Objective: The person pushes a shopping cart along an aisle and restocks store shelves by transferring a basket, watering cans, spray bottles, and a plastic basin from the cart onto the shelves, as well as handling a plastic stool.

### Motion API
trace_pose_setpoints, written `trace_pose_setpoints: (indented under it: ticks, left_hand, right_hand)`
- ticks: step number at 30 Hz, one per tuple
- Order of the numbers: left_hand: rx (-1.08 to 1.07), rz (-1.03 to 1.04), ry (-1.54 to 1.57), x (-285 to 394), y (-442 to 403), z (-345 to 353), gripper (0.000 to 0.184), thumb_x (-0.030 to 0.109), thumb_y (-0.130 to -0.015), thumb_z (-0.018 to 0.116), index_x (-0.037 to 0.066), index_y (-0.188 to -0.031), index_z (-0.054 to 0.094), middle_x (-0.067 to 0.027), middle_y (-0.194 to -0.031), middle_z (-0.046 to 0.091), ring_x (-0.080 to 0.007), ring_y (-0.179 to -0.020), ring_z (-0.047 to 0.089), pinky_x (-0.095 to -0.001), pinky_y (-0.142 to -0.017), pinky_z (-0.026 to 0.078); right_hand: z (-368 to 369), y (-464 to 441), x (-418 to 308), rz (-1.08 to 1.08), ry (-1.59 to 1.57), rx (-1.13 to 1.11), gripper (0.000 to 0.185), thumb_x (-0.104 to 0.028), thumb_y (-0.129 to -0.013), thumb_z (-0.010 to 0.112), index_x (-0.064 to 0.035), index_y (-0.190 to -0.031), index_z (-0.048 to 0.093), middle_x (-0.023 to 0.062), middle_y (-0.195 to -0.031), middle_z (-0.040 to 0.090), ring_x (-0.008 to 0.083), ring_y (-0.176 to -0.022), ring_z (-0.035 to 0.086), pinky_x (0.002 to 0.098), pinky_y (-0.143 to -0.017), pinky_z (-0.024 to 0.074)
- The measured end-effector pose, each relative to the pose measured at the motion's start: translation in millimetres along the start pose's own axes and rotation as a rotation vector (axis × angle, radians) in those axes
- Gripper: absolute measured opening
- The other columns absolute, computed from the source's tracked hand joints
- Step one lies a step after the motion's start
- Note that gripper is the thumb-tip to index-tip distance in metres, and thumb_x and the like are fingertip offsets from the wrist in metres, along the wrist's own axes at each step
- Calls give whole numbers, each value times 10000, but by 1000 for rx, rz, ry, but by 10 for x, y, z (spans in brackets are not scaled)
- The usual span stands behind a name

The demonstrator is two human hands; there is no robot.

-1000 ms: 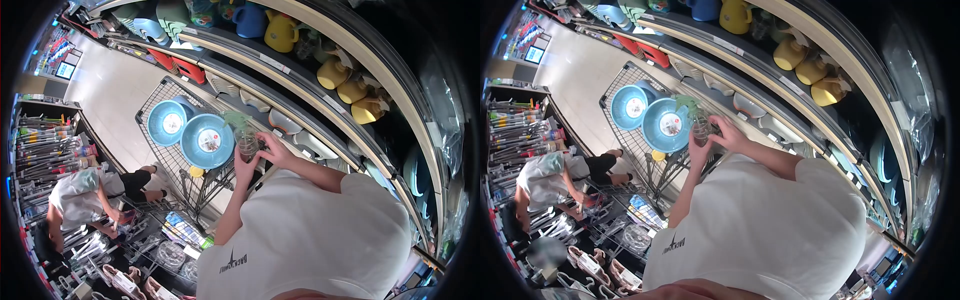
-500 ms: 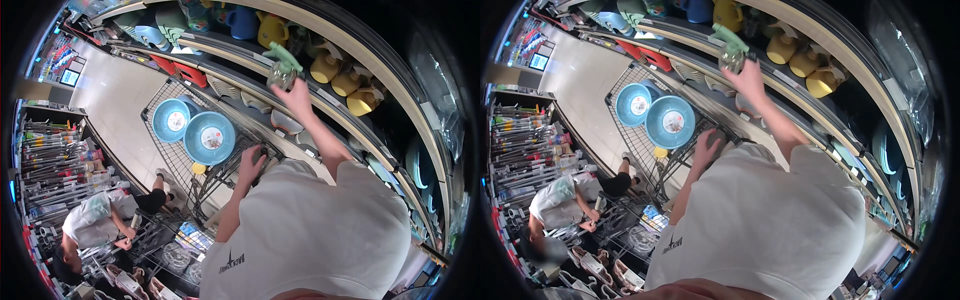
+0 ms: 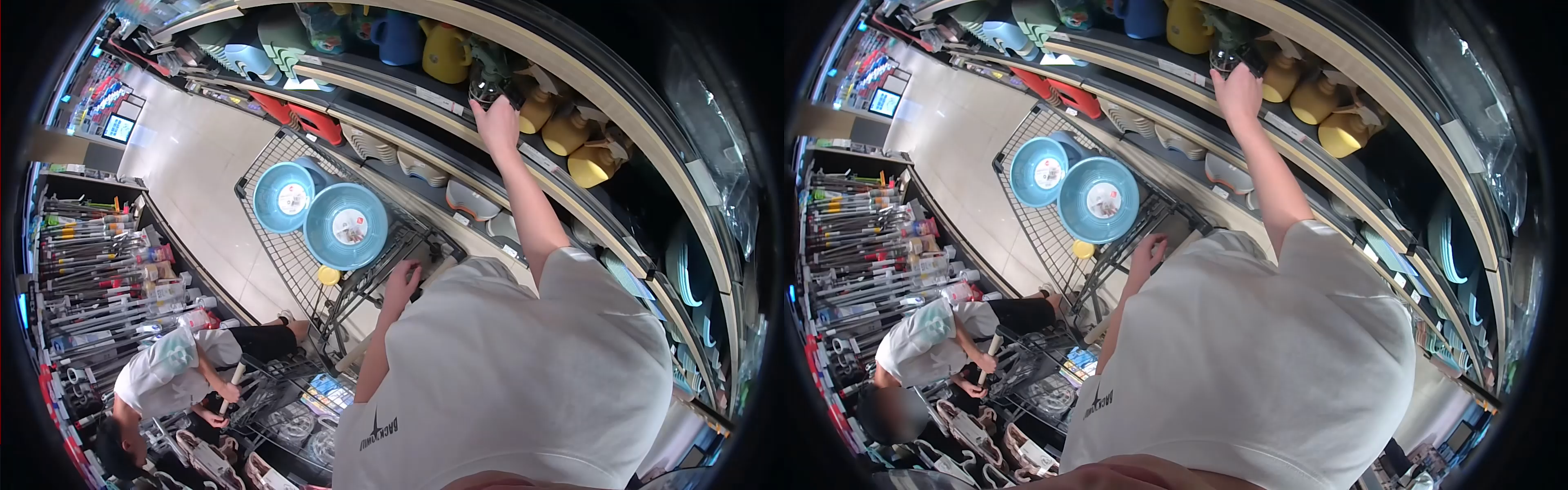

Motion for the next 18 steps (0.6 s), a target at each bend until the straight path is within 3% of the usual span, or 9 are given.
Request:
trace_pose_setpoints:
  ticks: [6,9,11,14,18]
  left_hand:
    - [-20,5,-36,-48,8,-32,215,145,-1023,641,-7,-1165,692,-190,-1105,709,-367,-1072,684,-407,-939,527]
    - [-20,-3,-21,-44,-2,-11,216,146,-1025,633,-8,-1164,692,-195,-1104,709,-374,-1074,682,-411,-935,527]
    - [-16,3,-20,-50,-8,-12,216,146,-1025,631,-8,-1164,692,-195,-1102,709,-377,-1070,683,-413,-932,529]
    - [-10,3,-20,-82,-3,-16,215,147,-1025,631,-7,-1161,693,-197,-1097,712,-382,-1064,684,-418,-925,531]
    - [-13,1,-37,-65,-9,-33,212,150,-1023,633,-9,-1150,695,-204,-1093,715,-390,-1054,685,-423,-919,533]
  right_hand:
    - [156,-54,-28,63,42,-58,463,-399,-926,780,54,-971,698,297,-960,745,487,-1010,695,521,-970,524]
    - [213,-55,-13,109,-16,-99,488,-355,-933,776,85,-1096,643,309,-1054,721,491,-1056,677,511,-990,519]
    - [168,71,-62,76,-66,-5,576,-295,-935,764,109,-1271,529,311,-1214,644,485,-1139,633,512,-1013,509]
    - [52,287,-150,-25,-30,53,673,-252,-932,738,96,-1405,410,304,-1317,549,467,-1227,567,524,-1044,484]
    - [-19,425,-202,-159,-51,119,619,-224,-922,722,56,-1411,465,267,-1362,536,444,-1272,535,516,-1075,461]
Point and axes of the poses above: each hand's wrist, its own y-axis away from the middle knuckle, its own z-axis out of the palm, x = y × z, the point moved 5 cm from there along -y, towards the middle knuckle
